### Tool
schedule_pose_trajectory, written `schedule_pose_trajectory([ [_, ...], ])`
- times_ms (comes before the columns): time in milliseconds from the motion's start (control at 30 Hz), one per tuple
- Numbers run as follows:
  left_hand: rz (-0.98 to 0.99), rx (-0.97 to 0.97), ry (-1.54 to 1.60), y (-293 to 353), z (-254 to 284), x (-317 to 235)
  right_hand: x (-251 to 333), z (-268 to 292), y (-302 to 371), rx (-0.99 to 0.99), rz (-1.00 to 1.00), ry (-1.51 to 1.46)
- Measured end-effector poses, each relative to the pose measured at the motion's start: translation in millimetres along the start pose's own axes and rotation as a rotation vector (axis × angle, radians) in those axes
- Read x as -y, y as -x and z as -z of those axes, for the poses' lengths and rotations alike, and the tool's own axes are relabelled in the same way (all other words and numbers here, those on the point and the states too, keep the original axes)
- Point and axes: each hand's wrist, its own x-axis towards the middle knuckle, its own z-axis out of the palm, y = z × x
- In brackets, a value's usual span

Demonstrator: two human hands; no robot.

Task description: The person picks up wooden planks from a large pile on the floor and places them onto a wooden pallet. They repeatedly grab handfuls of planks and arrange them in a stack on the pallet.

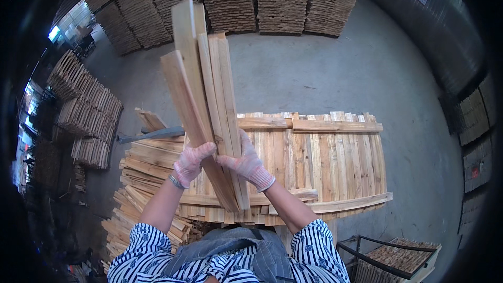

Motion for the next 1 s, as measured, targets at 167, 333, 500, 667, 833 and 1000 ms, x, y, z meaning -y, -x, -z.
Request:
schedule_pose_trajectory([
  [167, 0.338, -0.146, 0.164, -16.7, 32.4, 51.3, -51.9, 1.3, 10.7, -0.099, -0.203, 0.199],
  [333, 0.522, -0.319, 0.271, -48.5, 72.3, 141.7, -105.3, 2.0, 9.6, -0.166, -0.563, 0.333],
  [500, 0.459, -0.299, 0.046, -48.6, 78.4, 145.2, -88.0, 19.4, 10.6, -0.208, -0.478, 0.167],
  [667, 0.277, -0.206, 0.154, -46.2, 125.4, 192.5, -53.5, 49.5, 20.8, -0.276, -0.664, 0.85],
  [833, 0.333, -0.418, -0.504, -42.8, 56.9, 130.7, -77.3, 43.0, 23.3, -0.397, -0.646, 1.368],
  [1000, 0.437, -0.53, -1.007, -33.2, 40.1, 122.6, -34.0, 7.3, 40.7, -0.288, -0.365, 1.464],
])
